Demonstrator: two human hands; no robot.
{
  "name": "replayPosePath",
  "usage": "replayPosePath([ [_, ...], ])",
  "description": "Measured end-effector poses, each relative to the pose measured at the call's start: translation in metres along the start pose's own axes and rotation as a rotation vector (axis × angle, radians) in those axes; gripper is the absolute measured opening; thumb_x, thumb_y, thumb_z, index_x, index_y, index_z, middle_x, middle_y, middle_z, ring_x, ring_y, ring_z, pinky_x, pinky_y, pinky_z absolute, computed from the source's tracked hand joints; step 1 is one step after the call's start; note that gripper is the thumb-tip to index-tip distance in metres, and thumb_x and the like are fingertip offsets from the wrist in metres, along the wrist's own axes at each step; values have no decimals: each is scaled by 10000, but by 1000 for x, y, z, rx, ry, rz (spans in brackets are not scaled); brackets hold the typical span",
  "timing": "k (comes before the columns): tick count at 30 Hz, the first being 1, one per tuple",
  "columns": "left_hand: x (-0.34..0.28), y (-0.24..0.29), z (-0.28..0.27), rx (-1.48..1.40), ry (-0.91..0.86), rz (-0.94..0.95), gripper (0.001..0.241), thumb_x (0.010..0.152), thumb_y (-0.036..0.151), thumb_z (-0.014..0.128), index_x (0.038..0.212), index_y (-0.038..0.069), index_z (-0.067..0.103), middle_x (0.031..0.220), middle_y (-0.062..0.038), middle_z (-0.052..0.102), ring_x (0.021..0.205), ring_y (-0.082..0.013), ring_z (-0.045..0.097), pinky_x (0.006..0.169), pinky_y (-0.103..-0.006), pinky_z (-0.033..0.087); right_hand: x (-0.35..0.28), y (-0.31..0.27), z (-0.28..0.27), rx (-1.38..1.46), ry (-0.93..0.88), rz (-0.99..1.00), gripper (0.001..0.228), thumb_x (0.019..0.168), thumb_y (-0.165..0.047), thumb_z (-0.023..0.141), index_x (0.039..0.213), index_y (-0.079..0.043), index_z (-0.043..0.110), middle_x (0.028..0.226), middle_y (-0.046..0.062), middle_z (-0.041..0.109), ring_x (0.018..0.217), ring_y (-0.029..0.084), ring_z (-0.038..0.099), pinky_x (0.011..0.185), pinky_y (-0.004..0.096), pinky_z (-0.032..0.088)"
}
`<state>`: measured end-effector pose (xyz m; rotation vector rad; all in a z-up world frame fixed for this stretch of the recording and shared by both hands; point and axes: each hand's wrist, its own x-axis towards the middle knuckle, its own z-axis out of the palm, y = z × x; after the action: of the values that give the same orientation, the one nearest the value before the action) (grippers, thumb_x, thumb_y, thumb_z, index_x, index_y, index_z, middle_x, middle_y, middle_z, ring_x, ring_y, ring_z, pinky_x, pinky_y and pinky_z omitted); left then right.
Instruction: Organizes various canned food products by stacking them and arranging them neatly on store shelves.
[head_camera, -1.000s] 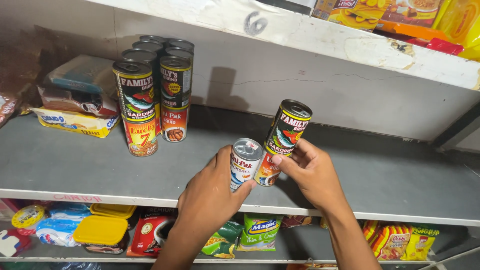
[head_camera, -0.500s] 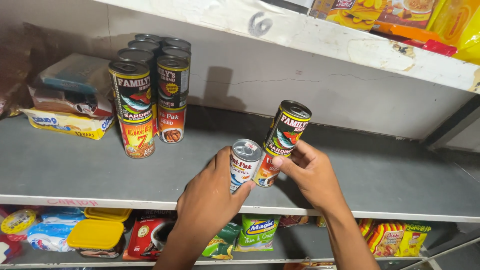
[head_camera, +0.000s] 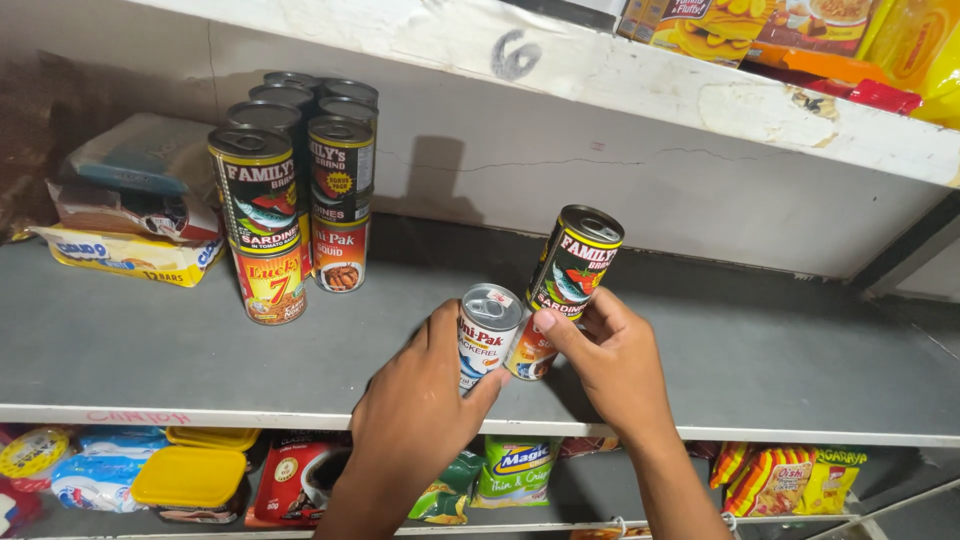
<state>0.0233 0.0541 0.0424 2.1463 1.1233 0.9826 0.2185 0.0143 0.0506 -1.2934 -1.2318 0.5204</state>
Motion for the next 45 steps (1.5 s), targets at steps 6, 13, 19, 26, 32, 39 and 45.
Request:
replayPosePath([
  [6, 0, 4, -1, 29, -4, -27, 770, 772, 352, 795, 1397, 95, 426, 1254, -167, 642, 1023, -409, 655, 813, -511, 529, 9, -11, -2, 126, -23, -184, 496, 875, -144, 766, 1305, -29, 547, 1166, 58, 688, 1081, 123, 649, 953, 315, 537],
  [13, 0, -9, 2, 22, 117, 57, 734, 754, 279, 813, 1355, 33, 472, 1132, -221, 655, 1063, -420, 628, 889, -508, 491, 15, -19, -13, 15, -1, -197, 418, 880, -112, 770, 1247, -3, 604, 1114, 64, 713, 1027, 116, 662, 937, 301, 540],
  [19, -6, -25, -20, 120, 289, 90, 680, 720, 238, 849, 1253, -21, 516, 1132, -220, 642, 1040, -424, 579, 929, -515, 444, -4, -28, -32, 125, 38, -260, 386, 886, -84, 755, 1227, -5, 592, 1111, 49, 691, 1019, 107, 664, 920, 295, 553],
  [26, 23, -45, -90, 320, 900, 183, 698, 790, 320, 884, 1263, -58, 537, 1156, -257, 607, 1086, -429, 559, 951, -508, 429, -36, -29, -40, 37, 72, -185, 449, 842, -67, 750, 1261, -10, 601, 1135, 63, 692, 1033, 125, 665, 914, 308, 552],
  [32, 27, -36, -93, 231, 837, 140, 612, 856, 266, 859, 1285, -29, 537, 1161, -209, 649, 1087, -366, 595, 955, -464, 462, -55, -24, -30, 15, -13, -279, 500, 806, -69, 796, 1257, 11, 598, 1149, 78, 692, 1090, 144, 646, 983, 324, 517],
  [39, -32, 49, -34, -1168, 139, 307, 561, 920, 104, 698, 1420, -13, 474, 1225, -95, 626, 1117, -142, 603, 1000, -343, 513, -87, -17, -14, 19, -124, -241, 643, 702, -119, 863, 1283, 20, 624, 1122, 95, 745, 1049, 168, 704, 954, 335, 551],
  [45, -38, 71, 13, -1077, -23, 277, 611, 903, 175, 732, 1415, -25, 464, 1232, -119, 642, 1146, -168, 627, 1023, -350, 516, -109, -6, -39, -154, 37, -266, 671, 657, -194, 901, 1257, 2, 670, 1061, 116, 756, 991, 183, 779, 877, 325, 616],
])
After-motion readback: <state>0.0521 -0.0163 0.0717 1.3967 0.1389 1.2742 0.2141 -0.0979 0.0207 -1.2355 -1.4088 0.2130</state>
